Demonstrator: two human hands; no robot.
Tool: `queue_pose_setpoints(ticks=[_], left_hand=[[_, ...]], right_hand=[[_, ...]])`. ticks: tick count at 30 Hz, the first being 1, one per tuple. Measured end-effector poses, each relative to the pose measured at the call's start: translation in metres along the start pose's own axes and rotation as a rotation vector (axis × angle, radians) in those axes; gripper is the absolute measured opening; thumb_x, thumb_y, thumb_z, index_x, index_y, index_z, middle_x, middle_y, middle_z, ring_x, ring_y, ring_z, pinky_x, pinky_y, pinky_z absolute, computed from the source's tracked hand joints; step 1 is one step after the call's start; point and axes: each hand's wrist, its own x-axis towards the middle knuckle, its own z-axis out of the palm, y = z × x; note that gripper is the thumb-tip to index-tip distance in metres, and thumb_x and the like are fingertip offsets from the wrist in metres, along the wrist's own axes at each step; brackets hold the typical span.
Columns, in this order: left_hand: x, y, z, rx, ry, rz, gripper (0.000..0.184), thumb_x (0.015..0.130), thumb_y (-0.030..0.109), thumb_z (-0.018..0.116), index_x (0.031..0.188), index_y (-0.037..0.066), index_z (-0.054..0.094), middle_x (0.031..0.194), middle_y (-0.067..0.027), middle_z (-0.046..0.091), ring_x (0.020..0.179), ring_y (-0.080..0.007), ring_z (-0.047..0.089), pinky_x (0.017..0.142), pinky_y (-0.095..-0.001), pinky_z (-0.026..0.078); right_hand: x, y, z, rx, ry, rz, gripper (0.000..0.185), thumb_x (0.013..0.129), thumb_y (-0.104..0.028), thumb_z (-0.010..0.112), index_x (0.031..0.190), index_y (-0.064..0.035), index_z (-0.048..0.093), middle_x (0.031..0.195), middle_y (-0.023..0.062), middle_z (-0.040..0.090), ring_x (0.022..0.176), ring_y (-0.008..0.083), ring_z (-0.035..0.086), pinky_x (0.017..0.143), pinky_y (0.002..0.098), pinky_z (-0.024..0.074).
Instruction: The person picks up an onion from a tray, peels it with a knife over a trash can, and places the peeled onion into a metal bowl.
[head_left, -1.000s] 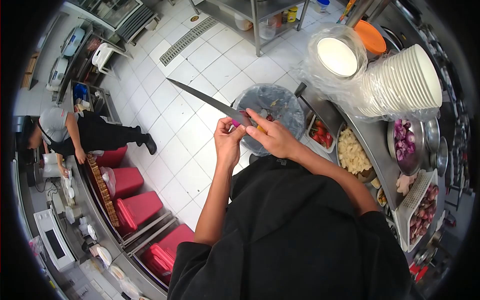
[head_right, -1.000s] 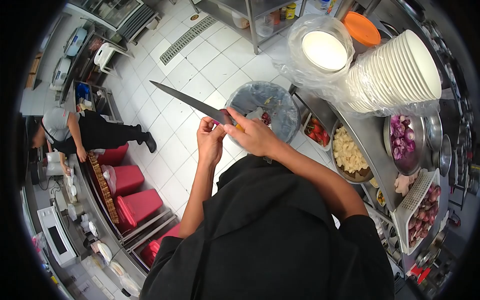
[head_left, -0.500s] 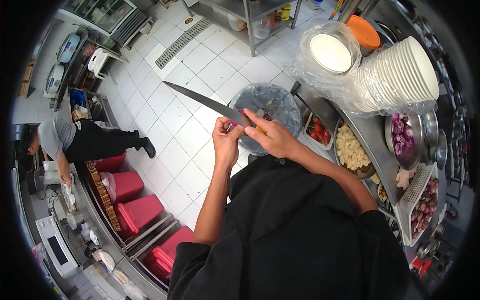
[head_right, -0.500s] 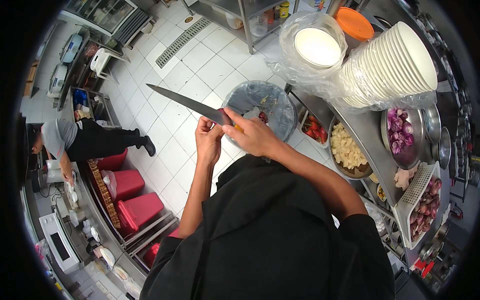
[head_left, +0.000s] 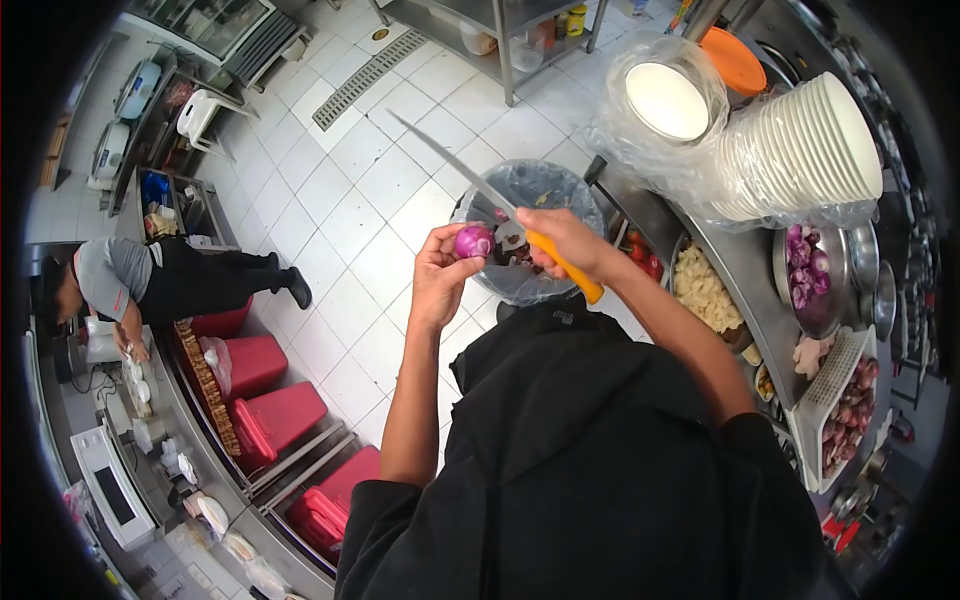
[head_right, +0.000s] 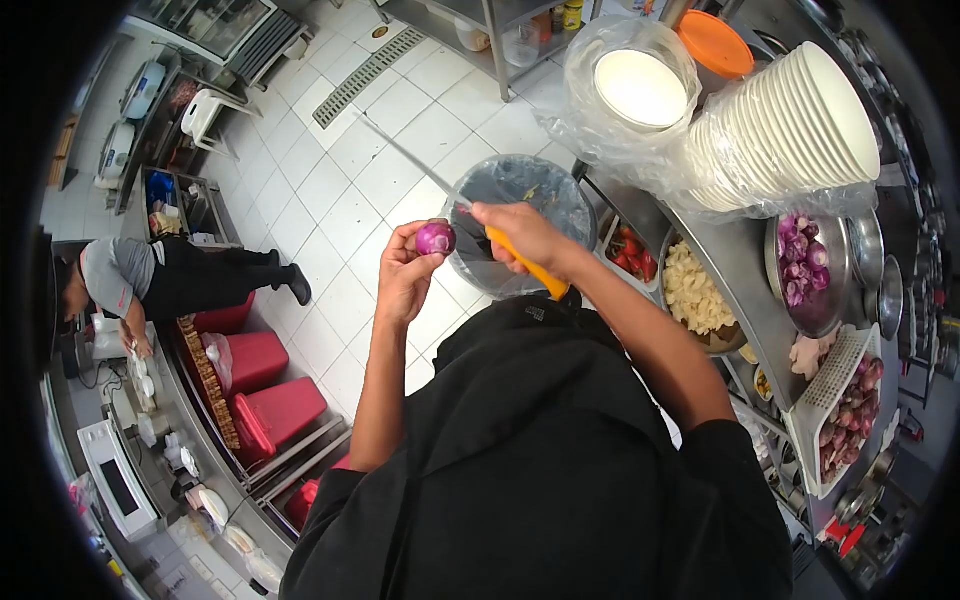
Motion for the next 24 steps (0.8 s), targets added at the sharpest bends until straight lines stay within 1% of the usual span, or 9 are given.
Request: queue_pose_setpoints(ticks=[1, 5, 7, 8, 10, 13, 17, 19, 24], left_hand=[[0.000, 0.000, -0.001, 0.001, -0.001, -0.001, 0.044, 0.074, -0.015, 0.059, 0.114, 0.000, 0.050, 0.115, -0.0144, 0.060, 0.103, -0.0204, 0.059, 0.095, -0.0332, 0.046], [0.000, -0.001, 0.000, -0.132, -0.062, -0.029, 0.046, 0.077, -0.011, 0.058, 0.120, 0.001, 0.049, 0.124, -0.0182, 0.055, 0.112, -0.0255, 0.056, 0.101, -0.0382, 0.043], [0.000, -0.003, 0.003, -0.189, -0.061, -0.037, 0.047, 0.078, -0.009, 0.058, 0.122, 0.001, 0.049, 0.126, -0.0191, 0.053, 0.114, -0.0271, 0.055, 0.102, -0.0399, 0.042], [0.000, -0.004, 0.005, -0.213, -0.040, -0.039, 0.047, 0.079, -0.008, 0.058, 0.124, 0.001, 0.048, 0.126, -0.0193, 0.053, 0.114, -0.0278, 0.055, 0.102, -0.0408, 0.042], [-0.001, -0.004, 0.005, -0.238, -0.014, -0.039, 0.047, 0.080, -0.007, 0.058, 0.125, 0.000, 0.048, 0.126, -0.0195, 0.053, 0.114, -0.0285, 0.055, 0.102, -0.0417, 0.042], [-0.002, -0.006, 0.003, -0.181, 0.008, -0.052, 0.046, 0.080, -0.007, 0.057, 0.125, -0.001, 0.047, 0.126, -0.0195, 0.054, 0.113, -0.0277, 0.056, 0.102, -0.0418, 0.043], [-0.001, -0.007, 0.000, -0.091, 0.015, -0.045, 0.045, 0.080, -0.007, 0.057, 0.124, -0.003, 0.047, 0.124, -0.0193, 0.055, 0.111, -0.0259, 0.057, 0.102, -0.0417, 0.043], [0.000, -0.007, 0.001, -0.077, 0.014, -0.052, 0.045, 0.080, -0.007, 0.057, 0.124, -0.004, 0.047, 0.124, -0.0192, 0.055, 0.111, -0.0252, 0.057, 0.101, -0.0415, 0.043], [0.001, -0.006, 0.007, 0.001, 0.050, 0.010, 0.042, 0.079, -0.009, 0.057, 0.120, -0.004, 0.050, 0.119, -0.0162, 0.058, 0.104, -0.0210, 0.059, 0.095, -0.0355, 0.047]], right_hand=[[0.004, 0.000, -0.005, 0.001, 0.001, 0.000, 0.040, 0.093, -0.048, 0.049, 0.083, -0.0089, 0.052, 0.058, 0.0017, 0.046, 0.042, 0.0073, 0.040, 0.037, 0.0221, 0.0323], [0.018, 0.006, -0.015, -0.008, 0.003, 0.057, 0.043, 0.093, -0.049, 0.048, 0.103, -0.0084, 0.055, 0.058, 0.0018, 0.045, 0.042, 0.0078, 0.040, 0.038, 0.0224, 0.0334], [0.023, 0.008, -0.015, -0.036, 0.023, 0.122, 0.050, 0.093, -0.048, 0.048, 0.124, -0.0104, 0.052, 0.058, 0.0011, 0.045, 0.042, 0.0078, 0.039, 0.039, 0.0229, 0.0339], [0.021, 0.005, -0.011, -0.041, 0.019, 0.122, 0.050, 0.093, -0.048, 0.048, 0.124, -0.0104, 0.052, 0.058, 0.0011, 0.045, 0.042, 0.0078, 0.039, 0.039, 0.0229, 0.0339], [0.013, 0.003, -0.002, -0.092, 0.101, 0.064, 0.058, 0.093, -0.047, 0.049, 0.139, -0.0133, 0.042, 0.059, 0.0010, 0.044, 0.042, 0.0083, 0.039, 0.039, 0.0235, 0.0348], [0.012, 0.006, 0.000, -0.191, 0.061, -0.049, 0.062, 0.093, -0.047, 0.049, 0.144, -0.0152, 0.034, 0.061, 0.0018, 0.046, 0.044, 0.0088, 0.041, 0.039, 0.0241, 0.0354], [0.017, 0.011, 0.000, -0.252, 0.049, -0.099, 0.060, 0.093, -0.046, 0.048, 0.141, -0.0134, 0.039, 0.060, 0.0015, 0.046, 0.046, 0.0089, 0.043, 0.040, 0.0246, 0.0364], [0.016, 0.002, 0.003, -0.250, 0.066, 0.031, 0.061, 0.093, -0.047, 0.048, 0.139, -0.0086, 0.042, 0.057, 0.0007, 0.045, 0.046, 0.0088, 0.043, 0.041, 0.0248, 0.0368], [0.005, 0.001, 0.012, -0.372, 0.160, -0.049, 0.067, 0.092, -0.049, 0.048, 0.136, 0.0011, 0.042, 0.059, 0.0049, 0.050, 0.049, 0.0125, 0.049, 0.045, 0.0292, 0.0403]])
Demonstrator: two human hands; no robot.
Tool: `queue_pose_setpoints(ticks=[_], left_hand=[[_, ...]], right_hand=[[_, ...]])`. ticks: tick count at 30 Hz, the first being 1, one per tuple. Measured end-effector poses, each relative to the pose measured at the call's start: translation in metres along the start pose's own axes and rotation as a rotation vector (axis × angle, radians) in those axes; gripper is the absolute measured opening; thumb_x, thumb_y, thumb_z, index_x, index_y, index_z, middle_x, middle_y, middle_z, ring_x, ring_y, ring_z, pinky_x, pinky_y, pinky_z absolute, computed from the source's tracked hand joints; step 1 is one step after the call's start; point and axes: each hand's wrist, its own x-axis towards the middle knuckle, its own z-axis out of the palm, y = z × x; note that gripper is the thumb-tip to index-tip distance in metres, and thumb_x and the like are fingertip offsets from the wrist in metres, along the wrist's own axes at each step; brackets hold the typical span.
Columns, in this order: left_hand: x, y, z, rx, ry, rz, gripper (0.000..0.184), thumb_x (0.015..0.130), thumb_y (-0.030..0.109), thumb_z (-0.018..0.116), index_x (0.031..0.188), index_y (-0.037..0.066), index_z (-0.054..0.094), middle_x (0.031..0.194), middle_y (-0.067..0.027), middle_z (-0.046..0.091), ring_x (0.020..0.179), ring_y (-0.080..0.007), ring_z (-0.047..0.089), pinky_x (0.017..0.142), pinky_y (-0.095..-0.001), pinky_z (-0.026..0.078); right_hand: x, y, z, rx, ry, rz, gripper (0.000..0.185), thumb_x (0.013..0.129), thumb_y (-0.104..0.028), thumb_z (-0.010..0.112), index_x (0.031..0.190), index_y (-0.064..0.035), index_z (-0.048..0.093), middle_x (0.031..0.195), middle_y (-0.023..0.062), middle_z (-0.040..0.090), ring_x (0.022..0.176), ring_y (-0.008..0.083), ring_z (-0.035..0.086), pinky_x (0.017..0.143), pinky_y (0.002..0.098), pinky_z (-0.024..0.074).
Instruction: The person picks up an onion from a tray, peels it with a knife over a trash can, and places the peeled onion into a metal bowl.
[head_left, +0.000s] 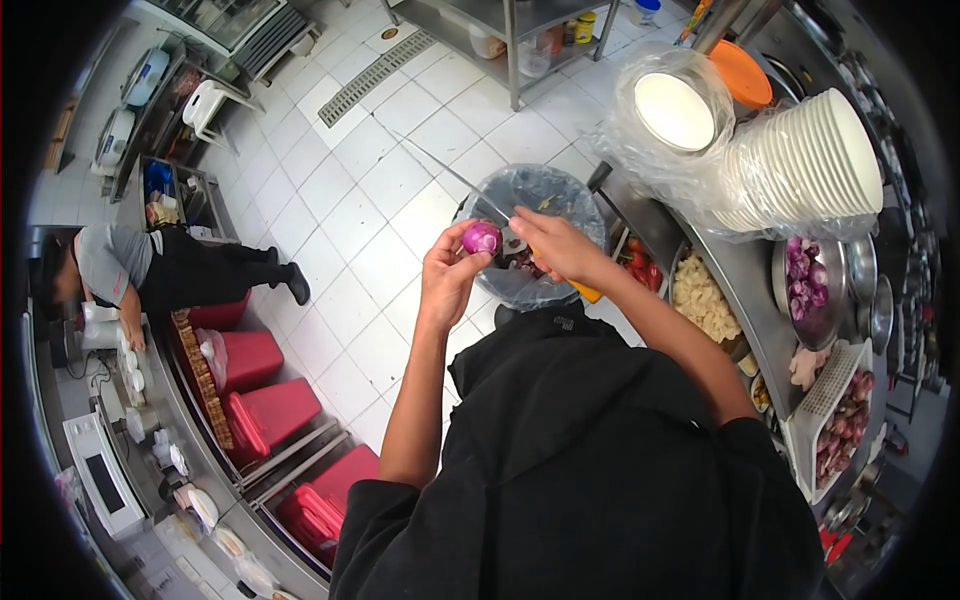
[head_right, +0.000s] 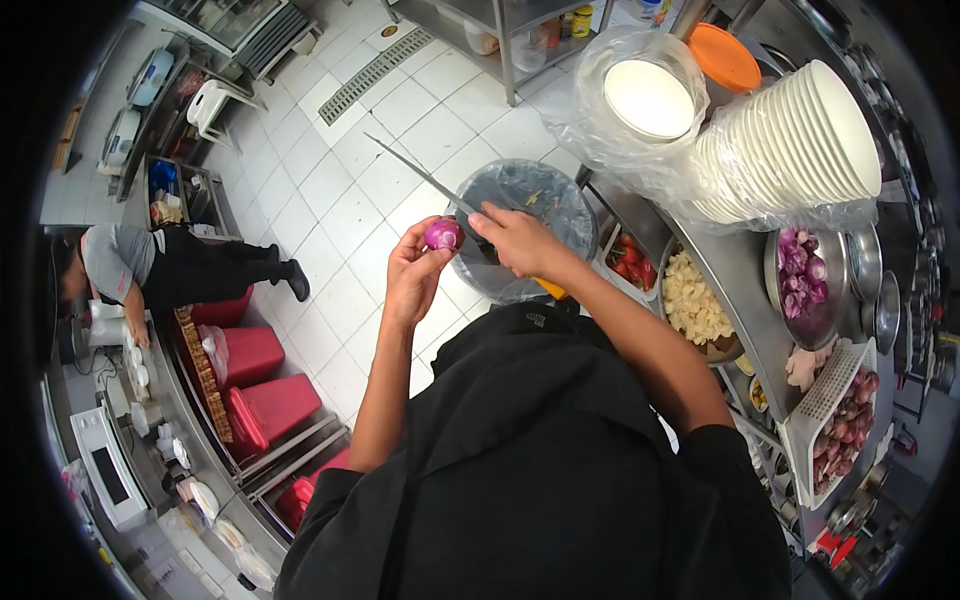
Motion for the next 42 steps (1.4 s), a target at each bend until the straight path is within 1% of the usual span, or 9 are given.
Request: queue_pose_setpoints(ticks=[2, 4, 8, 24, 27, 29, 31, 35, 42], left_hand=[[0.001, -0.001, 0.000, 0.008, 0.025, -0.001, 0.043, 0.078, -0.010, 0.059, 0.120, -0.003, 0.051, 0.114, -0.0133, 0.059, 0.100, -0.0185, 0.060, 0.090, -0.0323, 0.048], [0.002, -0.001, -0.001, 0.016, 0.047, -0.004, 0.045, 0.076, -0.011, 0.061, 0.119, -0.003, 0.052, 0.110, -0.0104, 0.061, 0.095, -0.0159, 0.060, 0.085, -0.0291, 0.049], [0.005, 0.002, 0.004, 0.069, 0.019, 0.007, 0.042, 0.076, -0.012, 0.058, 0.117, -0.004, 0.053, 0.104, -0.0106, 0.063, 0.092, -0.0169, 0.062, 0.084, -0.0308, 0.050], [0.005, 0.013, 0.021, 0.245, 0.081, 0.129, 0.039, 0.073, -0.016, 0.059, 0.108, 0.001, 0.054, 0.096, -0.0073, 0.065, 0.084, -0.0129, 0.062, 0.074, -0.0261, 0.052], [0.005, 0.006, 0.014, 0.199, 0.080, 0.119, 0.040, 0.072, -0.017, 0.059, 0.108, 0.001, 0.054, 0.100, -0.0090, 0.064, 0.089, -0.0146, 0.061, 0.076, -0.0267, 0.052], [0.002, 0.005, 0.010, 0.158, 0.077, 0.108, 0.042, 0.072, -0.018, 0.059, 0.109, 0.001, 0.054, 0.104, -0.0105, 0.064, 0.092, -0.0159, 0.061, 0.079, -0.0274, 0.052], [-0.003, 0.006, 0.007, 0.009, 0.003, 0.086, 0.043, 0.072, -0.017, 0.059, 0.111, 0.000, 0.052, 0.117, -0.0145, 0.058, 0.104, -0.0192, 0.059, 0.090, -0.0314, 0.049], [-0.003, 0.006, 0.005, -0.134, -0.009, 0.058, 0.043, 0.076, -0.011, 0.061, 0.116, 0.001, 0.050, 0.118, -0.0151, 0.058, 0.108, -0.0213, 0.057, 0.095, -0.0364, 0.046], [0.000, 0.008, 0.012, -0.054, 0.086, 0.035, 0.039, 0.081, -0.005, 0.060, 0.119, -0.001, 0.049, 0.115, -0.0134, 0.059, 0.106, -0.0214, 0.058, 0.095, -0.0387, 0.048]], right_hand=[[-0.008, 0.002, 0.005, -0.061, 0.030, -0.067, 0.070, 0.091, -0.049, 0.048, 0.136, 0.0038, 0.040, 0.060, 0.0076, 0.052, 0.051, 0.0146, 0.052, 0.048, 0.0318, 0.0424], [-0.015, 0.005, 0.010, -0.214, 0.072, -0.331, 0.064, 0.092, -0.043, 0.049, 0.141, -0.0027, 0.035, 0.063, 0.0080, 0.053, 0.058, 0.0176, 0.054, 0.055, 0.0323, 0.0431], [-0.038, -0.016, 0.015, -0.347, 0.065, -0.380, 0.062, 0.092, -0.038, 0.050, 0.140, -0.0011, 0.035, 0.065, 0.0154, 0.056, 0.059, 0.0281, 0.057, 0.059, 0.0355, 0.0433], [-0.029, -0.009, 0.018, -0.396, 0.098, -0.347, 0.057, 0.093, -0.037, 0.050, 0.138, -0.0050, 0.040, 0.062, 0.0157, 0.054, 0.054, 0.0274, 0.056, 0.057, 0.0371, 0.0428], [-0.021, -0.001, 0.018, -0.222, 0.153, -0.495, 0.055, 0.091, -0.040, 0.050, 0.134, -0.0058, 0.047, 0.056, 0.0119, 0.055, 0.045, 0.0250, 0.052, 0.049, 0.0377, 0.0417], [-0.026, -0.010, 0.007, 0.278, -0.133, -0.045, 0.050, 0.092, -0.046, 0.050, 0.122, -0.0069, 0.058, 0.054, 0.0032, 0.049, 0.042, 0.0129, 0.044, 0.041, 0.0286, 0.0361], [-0.022, -0.010, -0.002, 0.325, -0.130, 0.003, 0.046, 0.092, -0.047, 0.048, 0.113, -0.0078, 0.060, 0.056, 0.0010, 0.046, 0.043, 0.0097, 0.042, 0.039, 0.0250, 0.0338], [-0.009, -0.005, -0.014, 0.354, -0.133, 0.047, 0.042, 0.093, -0.049, 0.047, 0.096, -0.0083, 0.057, 0.059, 0.0015, 0.045, 0.044, 0.0076, 0.041, 0.039, 0.0229, 0.0330], [0.006, 0.003, -0.009, 0.303, -0.111, 0.099, 0.050, 0.092, -0.050, 0.048, 0.112, -0.0052, 0.056, 0.061, 0.0029, 0.047, 0.044, 0.0084, 0.041, 0.040, 0.0242, 0.0355]])
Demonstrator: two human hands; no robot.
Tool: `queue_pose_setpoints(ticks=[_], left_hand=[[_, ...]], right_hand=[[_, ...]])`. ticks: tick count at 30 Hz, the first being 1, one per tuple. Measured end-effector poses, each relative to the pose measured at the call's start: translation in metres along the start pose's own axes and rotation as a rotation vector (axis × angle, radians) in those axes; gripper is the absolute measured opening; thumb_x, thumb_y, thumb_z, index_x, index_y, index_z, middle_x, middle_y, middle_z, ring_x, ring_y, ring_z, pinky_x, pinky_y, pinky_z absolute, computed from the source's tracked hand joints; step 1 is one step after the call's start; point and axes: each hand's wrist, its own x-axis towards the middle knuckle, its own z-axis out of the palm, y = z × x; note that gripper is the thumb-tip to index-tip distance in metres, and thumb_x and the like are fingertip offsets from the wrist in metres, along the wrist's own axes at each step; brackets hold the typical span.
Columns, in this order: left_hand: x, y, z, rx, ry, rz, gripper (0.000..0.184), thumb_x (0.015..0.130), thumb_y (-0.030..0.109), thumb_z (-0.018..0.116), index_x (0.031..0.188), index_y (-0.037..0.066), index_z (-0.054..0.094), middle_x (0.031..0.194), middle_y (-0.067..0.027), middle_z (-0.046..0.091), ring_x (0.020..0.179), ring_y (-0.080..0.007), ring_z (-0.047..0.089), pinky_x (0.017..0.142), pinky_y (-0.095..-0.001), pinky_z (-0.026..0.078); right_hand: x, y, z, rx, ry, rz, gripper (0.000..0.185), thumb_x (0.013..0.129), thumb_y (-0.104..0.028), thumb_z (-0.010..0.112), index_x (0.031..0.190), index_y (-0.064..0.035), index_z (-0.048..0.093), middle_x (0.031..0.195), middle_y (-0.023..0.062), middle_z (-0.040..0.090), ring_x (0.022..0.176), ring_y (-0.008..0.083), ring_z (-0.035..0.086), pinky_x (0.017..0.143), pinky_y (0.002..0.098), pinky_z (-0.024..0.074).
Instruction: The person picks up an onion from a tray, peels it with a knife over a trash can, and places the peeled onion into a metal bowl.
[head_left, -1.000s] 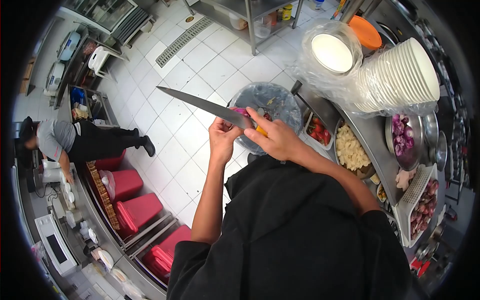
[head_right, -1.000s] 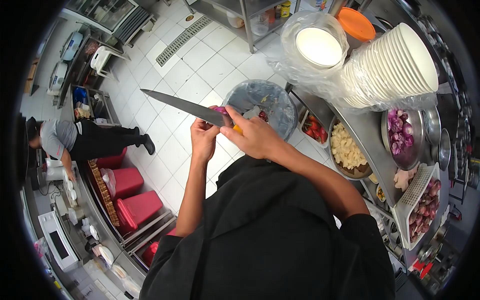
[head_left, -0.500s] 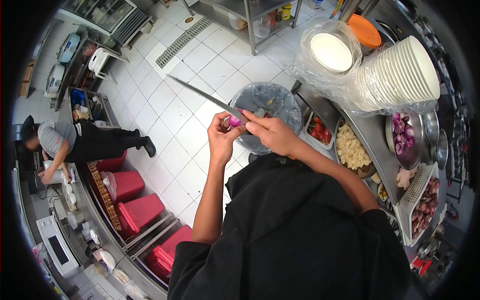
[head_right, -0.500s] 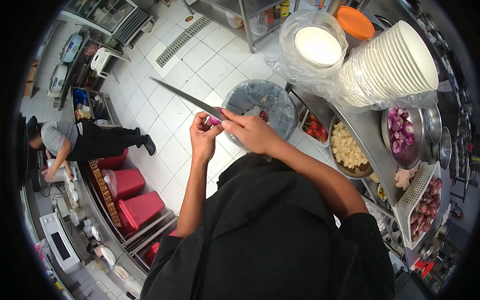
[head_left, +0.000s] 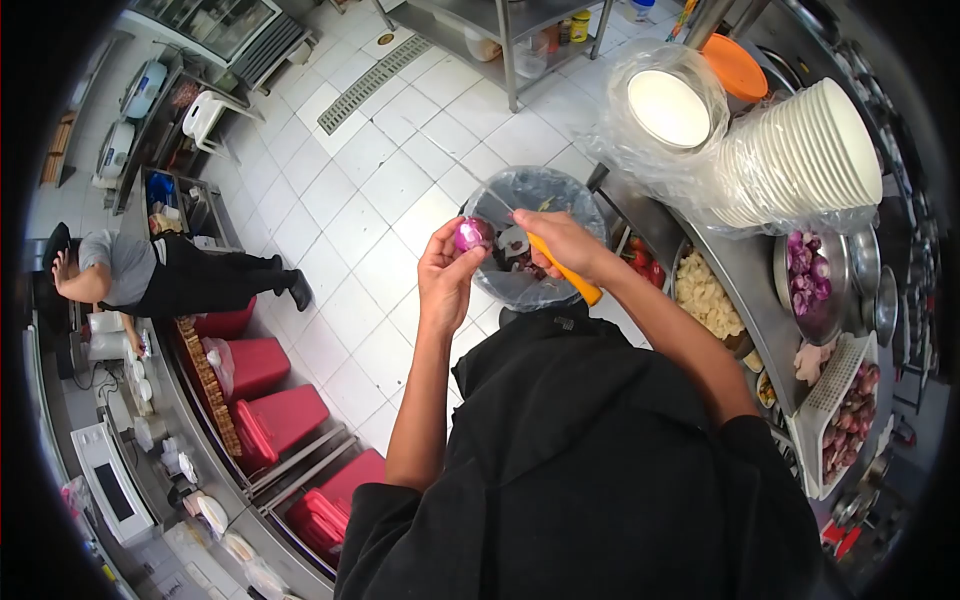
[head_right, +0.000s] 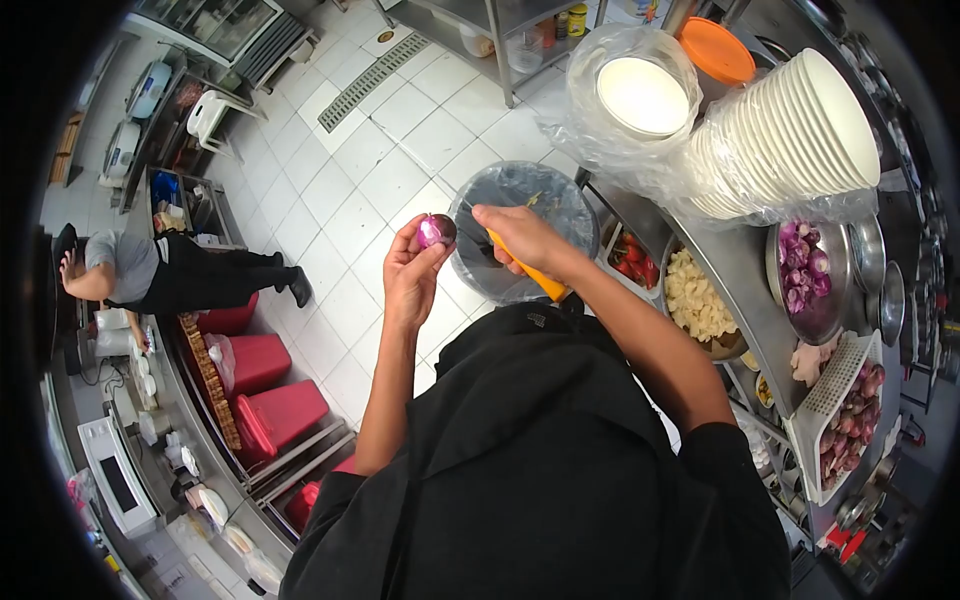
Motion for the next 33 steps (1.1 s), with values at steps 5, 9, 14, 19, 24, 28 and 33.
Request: queue_pose_setpoints(ticks=[5, 9, 14, 19, 24, 28, 33], left_hand=[[0.001, 0.001, 0.004, 0.061, 0.073, -0.005, 0.035, 0.084, -0.003, 0.059, 0.117, -0.003, 0.048, 0.111, -0.0138, 0.060, 0.100, -0.0202, 0.061, 0.092, -0.0377, 0.051], [0.004, 0.001, 0.005, 0.070, 0.096, -0.027, 0.034, 0.083, -0.003, 0.059, 0.115, -0.003, 0.048, 0.110, -0.0138, 0.060, 0.099, -0.0205, 0.061, 0.092, -0.0385, 0.051], [0.004, -0.002, 0.002, 0.084, 0.108, -0.006, 0.033, 0.082, -0.004, 0.061, 0.113, -0.003, 0.048, 0.109, -0.0148, 0.060, 0.099, -0.0215, 0.061, 0.091, -0.0387, 0.052], [0.001, -0.002, 0.004, 0.042, 0.119, -0.028, 0.033, 0.083, -0.004, 0.061, 0.113, -0.003, 0.048, 0.108, -0.0151, 0.060, 0.099, -0.0219, 0.061, 0.091, -0.0382, 0.052], [0.001, -0.001, 0.007, 0.022, 0.130, -0.043, 0.033, 0.083, -0.004, 0.061, 0.113, -0.002, 0.048, 0.108, -0.0145, 0.060, 0.096, -0.0211, 0.062, 0.089, -0.0371, 0.052], [0.004, -0.003, 0.006, -0.027, 0.094, -0.049, 0.030, 0.082, -0.006, 0.059, 0.110, -0.001, 0.050, 0.103, -0.0109, 0.060, 0.092, -0.0182, 0.062, 0.081, -0.0306, 0.053], [0.005, 0.002, 0.013, -0.019, 0.043, -0.037, 0.027, 0.082, -0.008, 0.057, 0.108, -0.001, 0.052, 0.100, -0.0107, 0.062, 0.089, -0.0179, 0.063, 0.078, -0.0299, 0.053]], right_hand=[[-0.016, -0.010, 0.013, -0.302, 0.048, -0.143, 0.070, 0.091, -0.049, 0.049, 0.140, -0.0007, 0.036, 0.068, 0.0090, 0.053, 0.048, 0.0128, 0.049, 0.045, 0.0277, 0.0413], [0.001, 0.001, 0.015, -0.398, 0.209, -0.259, 0.068, 0.092, -0.046, 0.048, 0.138, 0.0022, 0.037, 0.069, 0.0110, 0.056, 0.049, 0.0140, 0.051, 0.048, 0.0303, 0.0436], [0.011, 0.012, 0.006, -0.420, 0.124, -0.230, 0.068, 0.091, -0.047, 0.048, 0.138, 0.0018, 0.038, 0.062, 0.0091, 0.055, 0.047, 0.0164, 0.052, 0.051, 0.0321, 0.0455], [0.011, 0.004, 0.006, -0.358, 0.126, -0.110, 0.070, 0.091, -0.048, 0.049, 0.136, 0.0046, 0.039, 0.063, 0.0105, 0.056, 0.049, 0.0184, 0.053, 0.052, 0.0329, 0.0462], [-0.006, 0.007, 0.017, -0.542, 0.235, -0.371, 0.066, 0.092, -0.043, 0.050, 0.139, 0.0017, 0.036, 0.066, 0.0078, 0.058, 0.055, 0.0158, 0.055, 0.054, 0.0304, 0.0439], [-0.029, -0.005, 0.029, -0.625, 0.174, -0.509, 0.065, 0.092, -0.040, 0.051, 0.138, 0.0037, 0.035, 0.068, 0.0143, 0.061, 0.059, 0.0235, 0.059, 0.060, 0.0333, 0.0455], [-0.036, -0.010, 0.033, -0.660, 0.125, -0.518, 0.067, 0.091, -0.041, 0.049, 0.135, 0.0081, 0.035, 0.067, 0.0216, 0.059, 0.066, 0.0362, 0.062, 0.065, 0.0415, 0.0467]])
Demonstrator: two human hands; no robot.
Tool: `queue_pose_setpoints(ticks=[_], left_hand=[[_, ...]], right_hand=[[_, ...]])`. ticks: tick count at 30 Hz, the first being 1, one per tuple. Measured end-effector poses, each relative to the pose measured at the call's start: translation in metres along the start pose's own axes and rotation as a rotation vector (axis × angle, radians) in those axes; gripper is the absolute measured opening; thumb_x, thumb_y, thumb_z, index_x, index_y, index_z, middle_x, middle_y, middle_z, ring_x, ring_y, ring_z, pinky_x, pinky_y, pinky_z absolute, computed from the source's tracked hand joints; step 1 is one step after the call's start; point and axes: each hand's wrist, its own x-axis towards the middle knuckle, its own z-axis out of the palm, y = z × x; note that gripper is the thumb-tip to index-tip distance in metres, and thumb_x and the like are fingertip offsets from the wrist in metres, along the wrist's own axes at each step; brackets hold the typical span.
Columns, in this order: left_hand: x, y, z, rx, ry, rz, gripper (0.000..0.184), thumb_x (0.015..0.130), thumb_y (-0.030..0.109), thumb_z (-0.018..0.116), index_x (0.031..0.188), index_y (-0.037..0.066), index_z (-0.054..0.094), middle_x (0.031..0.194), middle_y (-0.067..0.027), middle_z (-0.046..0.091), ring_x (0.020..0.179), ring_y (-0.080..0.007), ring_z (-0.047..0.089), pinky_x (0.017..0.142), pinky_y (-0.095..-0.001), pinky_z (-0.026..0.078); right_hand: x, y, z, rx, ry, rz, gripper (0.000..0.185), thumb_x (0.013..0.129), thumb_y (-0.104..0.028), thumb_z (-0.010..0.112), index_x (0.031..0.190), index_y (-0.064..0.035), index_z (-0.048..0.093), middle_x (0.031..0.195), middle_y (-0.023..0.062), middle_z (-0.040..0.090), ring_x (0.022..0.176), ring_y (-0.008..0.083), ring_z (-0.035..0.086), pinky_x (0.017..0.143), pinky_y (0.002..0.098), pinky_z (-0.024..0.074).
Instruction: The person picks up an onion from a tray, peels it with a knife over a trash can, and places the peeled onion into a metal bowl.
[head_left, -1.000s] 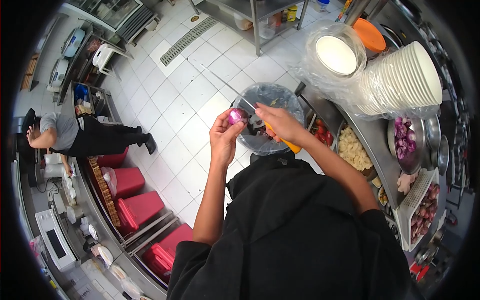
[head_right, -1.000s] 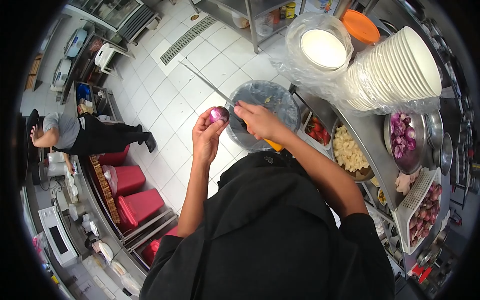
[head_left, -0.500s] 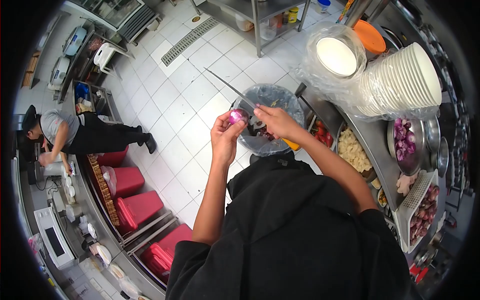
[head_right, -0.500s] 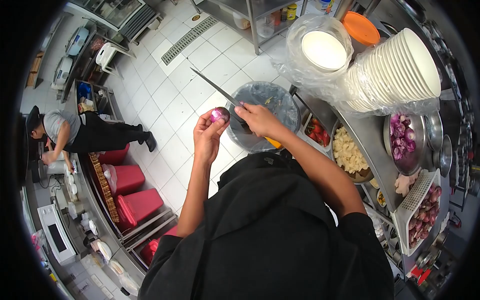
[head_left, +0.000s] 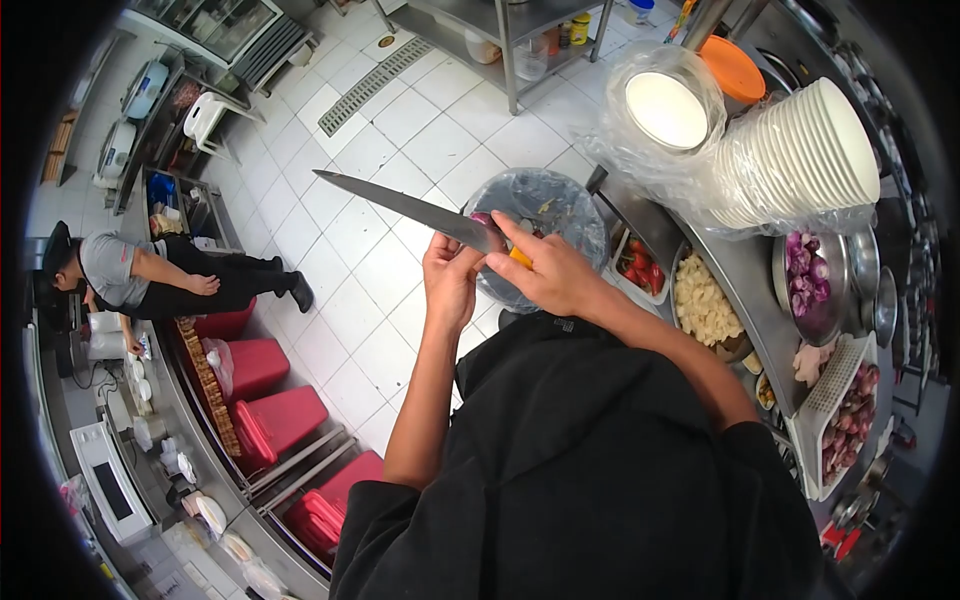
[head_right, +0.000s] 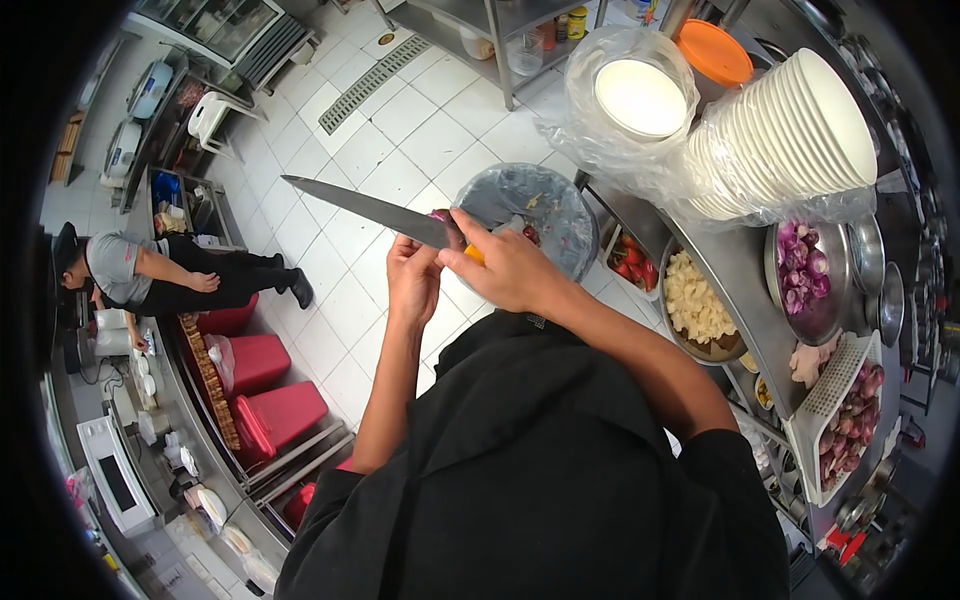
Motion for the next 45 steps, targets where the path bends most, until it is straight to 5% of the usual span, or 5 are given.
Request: queue_pose_setpoints(ticks=[21, 23, 34, 39, 45], left_hand=[[0.005, 0.001, -0.025, 0.186, -0.069, 0.045, 0.034, 0.076, -0.012, 0.062, 0.107, 0.000, 0.054, 0.097, -0.0074, 0.065, 0.088, -0.0149, 0.062, 0.079, -0.0277, 0.049], [0.003, 0.007, -0.031, 0.169, -0.170, -0.011, 0.041, 0.074, -0.013, 0.064, 0.112, -0.001, 0.053, 0.106, -0.0098, 0.064, 0.095, -0.0168, 0.061, 0.084, -0.0291, 0.049], [0.003, 0.010, -0.036, -0.009, -0.240, -0.030, 0.049, 0.077, -0.010, 0.061, 0.124, 0.000, 0.049, 0.124, -0.0179, 0.056, 0.112, -0.0233, 0.056, 0.099, -0.0360, 0.044], [0.005, 0.000, -0.030, 0.043, -0.193, -0.062, 0.046, 0.082, -0.006, 0.059, 0.127, -0.004, 0.048, 0.115, -0.0142, 0.059, 0.104, -0.0204, 0.059, 0.094, -0.0353, 0.047], [0.011, 0.001, -0.015, 0.144, -0.164, -0.123, 0.047, 0.082, -0.005, 0.060, 0.127, -0.007, 0.047, 0.112, -0.0137, 0.060, 0.101, -0.0192, 0.059, 0.091, -0.0334, 0.048]], right_hand=[[0.004, 0.018, 0.009, 0.124, 0.087, -0.063, 0.057, 0.093, -0.037, 0.050, 0.136, -0.0007, 0.043, 0.059, 0.0100, 0.054, 0.050, 0.0172, 0.053, 0.050, 0.0314, 0.0412], [0.003, 0.010, -0.006, 0.553, -0.147, 0.339, 0.051, 0.092, -0.044, 0.050, 0.121, -0.0017, 0.059, 0.055, 0.0043, 0.050, 0.042, 0.0126, 0.045, 0.040, 0.0283, 0.0369], [0.036, 0.048, -0.021, 0.578, -0.150, 0.518, 0.047, 0.093, -0.050, 0.047, 0.078, -0.0059, 0.052, 0.055, 0.0021, 0.045, 0.042, 0.0084, 0.041, 0.039, 0.0234, 0.0351], [0.028, 0.044, -0.011, 0.493, -0.069, 0.473, 0.052, 0.094, -0.044, 0.047, 0.127, -0.0042, 0.053, 0.056, 0.0015, 0.045, 0.043, 0.0082, 0.041, 0.040, 0.0239, 0.0354], [0.013, 0.033, -0.015, 0.357, -0.014, 0.364, 0.070, 0.091, -0.046, 0.050, 0.141, 0.0000, 0.034, 0.058, 0.0039, 0.048, 0.044, 0.0117, 0.046, 0.041, 0.0270, 0.0380]])
